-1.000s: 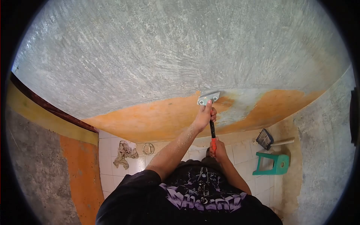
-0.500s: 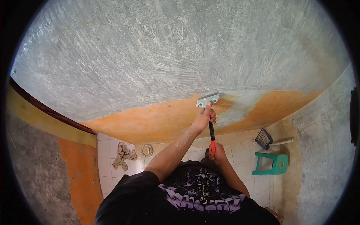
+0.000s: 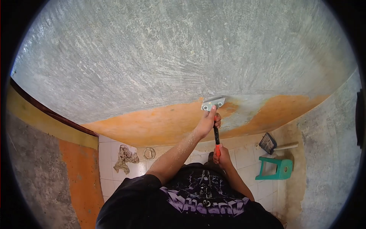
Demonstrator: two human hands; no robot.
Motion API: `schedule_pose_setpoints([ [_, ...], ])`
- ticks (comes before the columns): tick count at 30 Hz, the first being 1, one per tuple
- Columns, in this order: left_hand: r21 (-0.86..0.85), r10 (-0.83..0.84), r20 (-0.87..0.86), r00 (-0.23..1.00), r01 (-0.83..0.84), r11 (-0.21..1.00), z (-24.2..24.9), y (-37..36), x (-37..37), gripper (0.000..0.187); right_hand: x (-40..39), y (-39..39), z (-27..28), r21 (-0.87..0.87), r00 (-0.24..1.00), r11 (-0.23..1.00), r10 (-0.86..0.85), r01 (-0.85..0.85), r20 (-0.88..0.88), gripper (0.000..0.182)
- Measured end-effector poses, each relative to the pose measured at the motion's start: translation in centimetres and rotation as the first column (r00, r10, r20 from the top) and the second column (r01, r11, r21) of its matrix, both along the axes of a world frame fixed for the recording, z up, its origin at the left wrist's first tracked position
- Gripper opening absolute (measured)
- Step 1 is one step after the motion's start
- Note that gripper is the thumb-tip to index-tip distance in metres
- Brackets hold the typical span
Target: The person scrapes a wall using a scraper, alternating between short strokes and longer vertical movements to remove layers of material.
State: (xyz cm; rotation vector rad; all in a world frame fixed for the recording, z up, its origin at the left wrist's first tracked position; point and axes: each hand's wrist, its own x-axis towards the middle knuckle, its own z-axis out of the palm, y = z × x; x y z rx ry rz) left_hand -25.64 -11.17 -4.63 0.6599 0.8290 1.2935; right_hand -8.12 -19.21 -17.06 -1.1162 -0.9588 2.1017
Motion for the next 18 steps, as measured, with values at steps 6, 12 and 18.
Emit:
schedule_pose_setpoints([
  [6,0.056,-0.075,0.02,0.997,0.074,0.996,-0.2,0.8,-0.6,0.04,-0.6,0.2,0.4,0.017,1.0,1.0,-0.01,0.01,0.001,0.057],
  [12,0.052,-0.055,0.022,0.998,0.054,0.997,0.0,1.0,-0.6,0.041,-0.5,0.4,0.4,0.017,1.0,1.0,0.011,-0.011,0.012,0.057],
  [18,0.048,-0.086,0.042,0.995,0.083,0.995,-0.4,0.9,-0.7,0.042,0.3,0.6,1.1,0.115,0.996,0.993,-0.039,0.03,0.076,0.058],
])
